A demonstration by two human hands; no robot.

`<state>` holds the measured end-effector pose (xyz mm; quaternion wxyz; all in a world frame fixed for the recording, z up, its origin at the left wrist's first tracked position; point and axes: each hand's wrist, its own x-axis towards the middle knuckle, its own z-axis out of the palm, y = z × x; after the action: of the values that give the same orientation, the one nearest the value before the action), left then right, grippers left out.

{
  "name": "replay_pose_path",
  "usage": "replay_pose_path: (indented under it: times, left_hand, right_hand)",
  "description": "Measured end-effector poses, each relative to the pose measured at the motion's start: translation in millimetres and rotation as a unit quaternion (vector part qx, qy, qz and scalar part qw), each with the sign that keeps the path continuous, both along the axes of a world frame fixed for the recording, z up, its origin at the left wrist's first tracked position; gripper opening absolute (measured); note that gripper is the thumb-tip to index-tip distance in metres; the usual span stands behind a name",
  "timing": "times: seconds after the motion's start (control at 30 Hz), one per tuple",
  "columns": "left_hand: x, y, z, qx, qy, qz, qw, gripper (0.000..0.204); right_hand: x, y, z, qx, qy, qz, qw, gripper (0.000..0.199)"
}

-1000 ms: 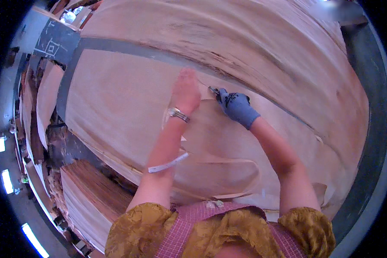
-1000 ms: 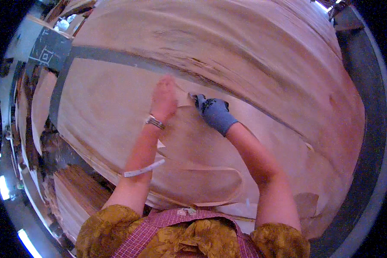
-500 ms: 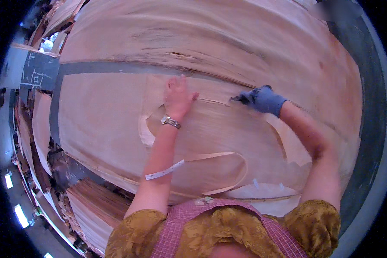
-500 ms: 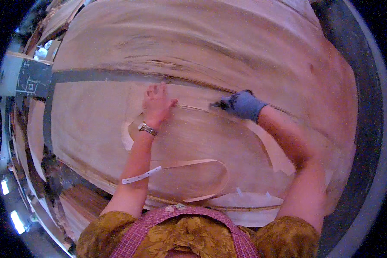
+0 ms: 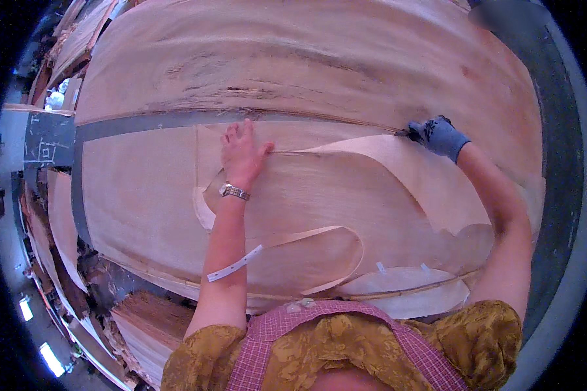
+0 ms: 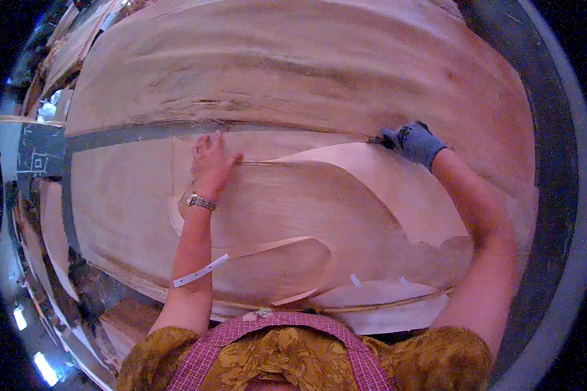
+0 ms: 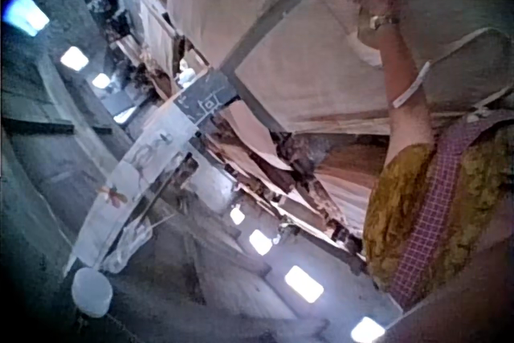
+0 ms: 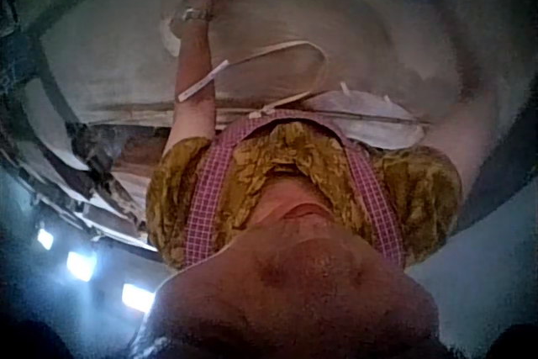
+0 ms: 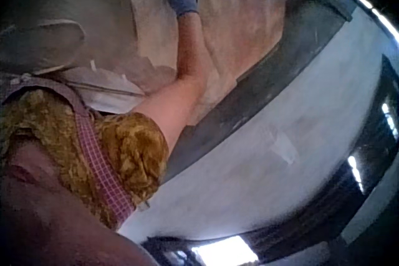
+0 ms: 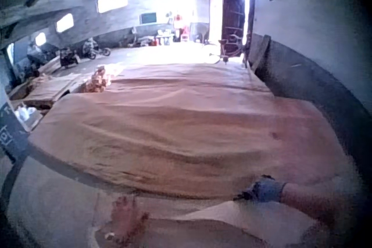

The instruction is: The person handles large sheets of thin wood veneer, lifting them from stacks, placing them on tables, and using a marking pen and a small handheld tool to prepare them.

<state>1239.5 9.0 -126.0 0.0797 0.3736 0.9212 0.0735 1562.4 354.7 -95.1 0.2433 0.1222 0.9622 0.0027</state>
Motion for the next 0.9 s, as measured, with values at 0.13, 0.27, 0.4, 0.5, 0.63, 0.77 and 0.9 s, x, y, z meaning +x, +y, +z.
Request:
replay_pose_path:
  times: [0.13,0.27,0.4,0.5,0.63,0.77,0.9]
  left_hand:
    - [-1,2,0,0.007,-0.002,0.008,1.0,0.075]
    - [6,12,-10,0.006,0.007,-0.002,1.0,0.077]
    - [6,5,-7,-0.005,0.0,0.004,1.0,0.078]
    - [-3,3,-19,-0.007,0.036,-0.025,0.999,0.079]
    - [3,4,-16,0.025,0.035,-0.017,0.999,0.08]
    - [6,6,-10,-0.004,0.032,-0.004,0.999,0.08]
    - [5,6,-10,-0.009,0.015,-0.013,1.0,0.079]
  right_hand:
    - [27,0,0,0.035,-0.025,-0.049,0.998,0.015]
    - [79,5,-17,0.075,0.102,-0.01,0.992,0.021]
    - [64,-74,-19,-0.068,0.324,-0.111,0.937,0.038]
    - [72,-122,-23,-0.076,0.311,-0.137,0.937,0.04]
    - [105,-141,-23,0.005,0.296,-0.123,0.947,0.037]
    - [132,-194,-6,0.047,0.241,-0.068,0.967,0.036]
    - [150,-225,3,-0.013,0.247,-0.112,0.962,0.042]
